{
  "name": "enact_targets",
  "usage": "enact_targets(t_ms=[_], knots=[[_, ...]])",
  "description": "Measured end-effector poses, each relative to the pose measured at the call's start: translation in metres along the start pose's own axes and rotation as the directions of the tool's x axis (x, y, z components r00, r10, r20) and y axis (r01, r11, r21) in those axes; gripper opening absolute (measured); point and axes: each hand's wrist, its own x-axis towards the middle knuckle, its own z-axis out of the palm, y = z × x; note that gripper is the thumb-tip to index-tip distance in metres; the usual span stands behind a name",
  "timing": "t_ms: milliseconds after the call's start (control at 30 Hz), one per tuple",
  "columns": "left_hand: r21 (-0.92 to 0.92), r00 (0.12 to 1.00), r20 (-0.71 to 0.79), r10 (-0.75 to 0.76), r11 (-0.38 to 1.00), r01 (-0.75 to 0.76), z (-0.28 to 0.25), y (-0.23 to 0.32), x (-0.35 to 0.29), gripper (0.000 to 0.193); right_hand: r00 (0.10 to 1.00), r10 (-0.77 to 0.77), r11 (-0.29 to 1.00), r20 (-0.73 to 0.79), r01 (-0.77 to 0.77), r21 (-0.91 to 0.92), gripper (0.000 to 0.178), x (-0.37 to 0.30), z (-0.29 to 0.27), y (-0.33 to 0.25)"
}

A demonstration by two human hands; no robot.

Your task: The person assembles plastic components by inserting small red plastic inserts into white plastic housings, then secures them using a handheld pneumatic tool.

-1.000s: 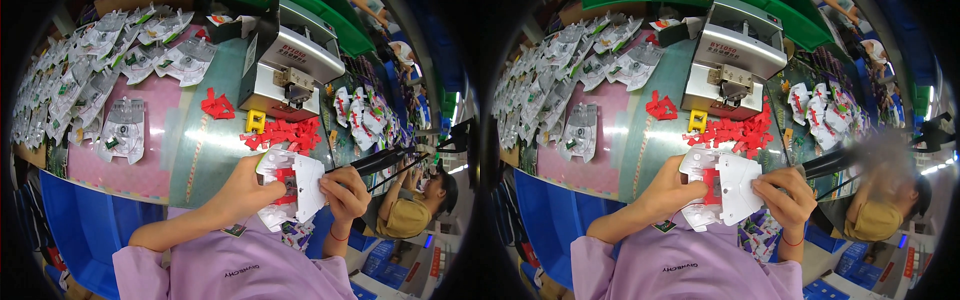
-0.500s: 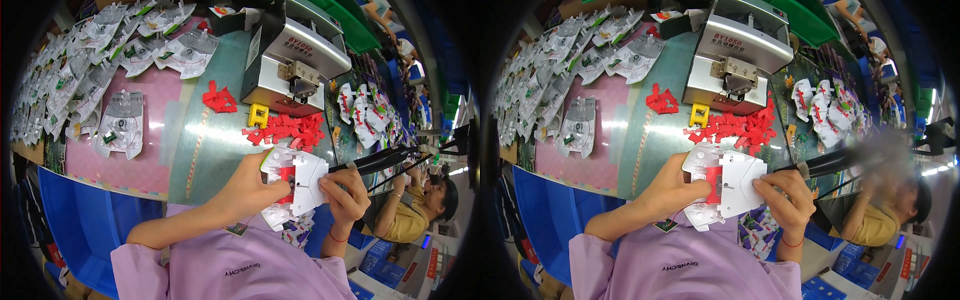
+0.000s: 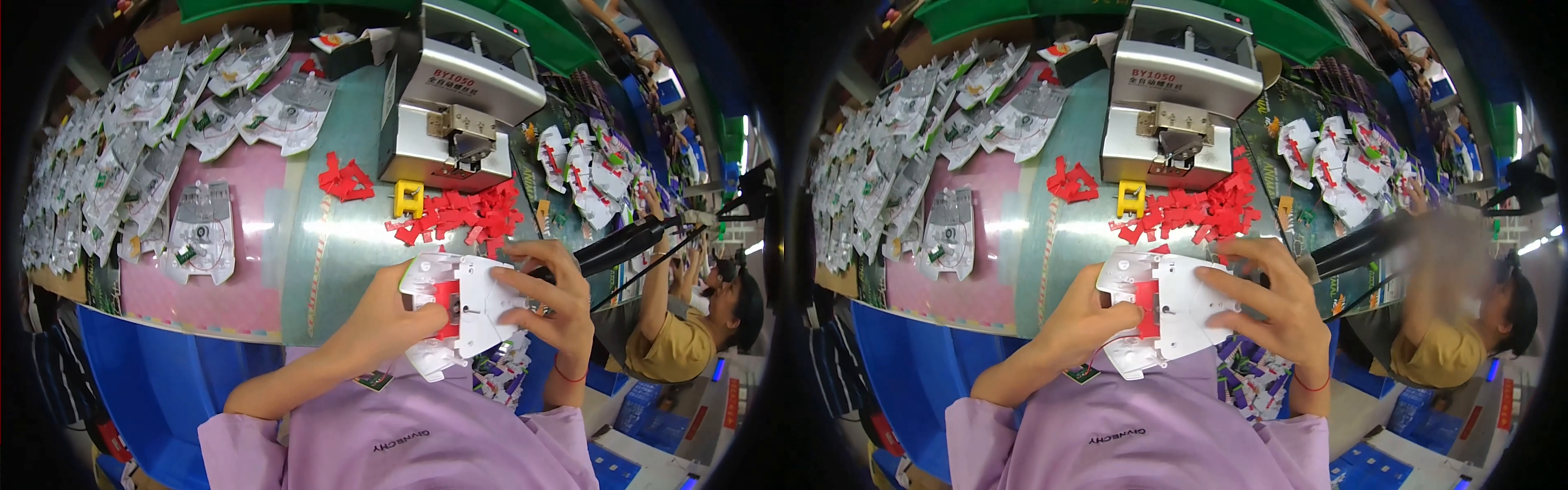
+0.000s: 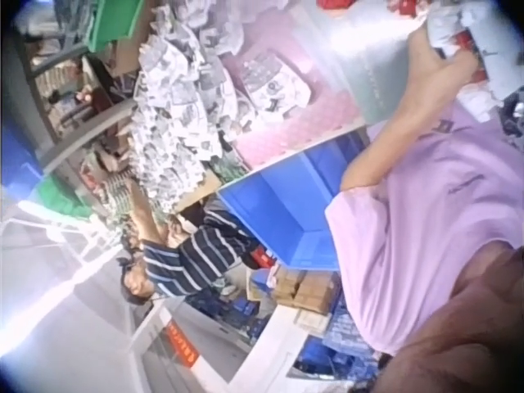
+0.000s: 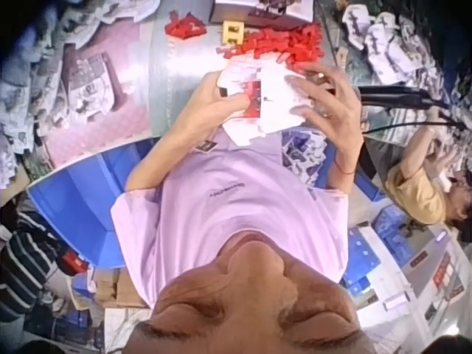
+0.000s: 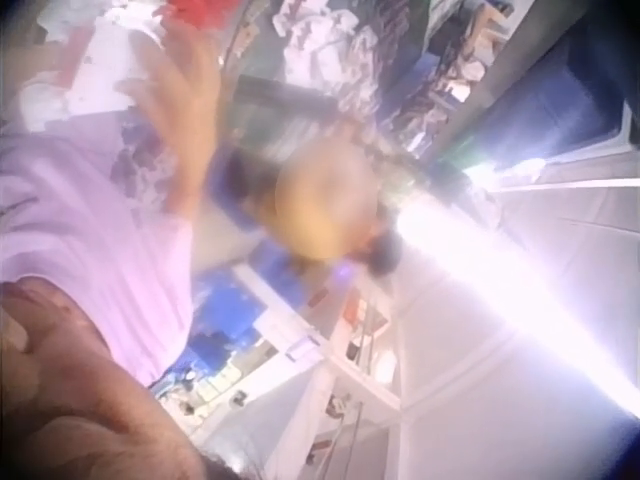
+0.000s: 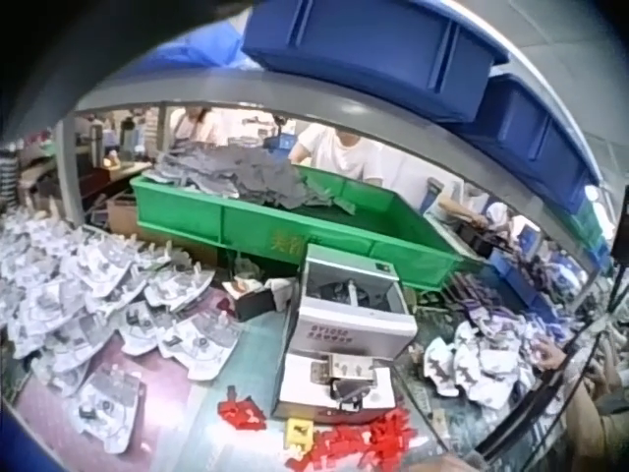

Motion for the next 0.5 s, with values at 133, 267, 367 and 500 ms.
enact_targets(t_ms=[133, 267, 367, 500], knots=[[0.021, 1.000, -0.015, -0.010, 1.000, 0.011, -0.003, -0.004, -0.002, 0.037, 0.980, -0.035, 0.990, 0.194, 0.007, 0.141, 0.064, 0.000, 0.002, 0.002], [-0.002, 0.999, -0.036, -0.008, 1.000, 0.008, -0.007, -0.008, -0.004, 0.037, 0.977, -0.015, 0.927, 0.211, -0.065, 0.369, 0.070, -0.003, 0.012, 0.007], [0.004, 0.999, -0.048, -0.002, 1.000, 0.002, -0.006, -0.009, -0.005, 0.037, 0.976, -0.100, 0.870, 0.196, -0.010, 0.493, 0.073, -0.002, 0.017, 0.020], [0.024, 0.995, -0.102, -0.016, 1.000, 0.019, -0.006, -0.011, -0.008, 0.035, 0.974, -0.166, 0.781, 0.154, 0.035, 0.623, 0.071, -0.001, 0.025, 0.030]])
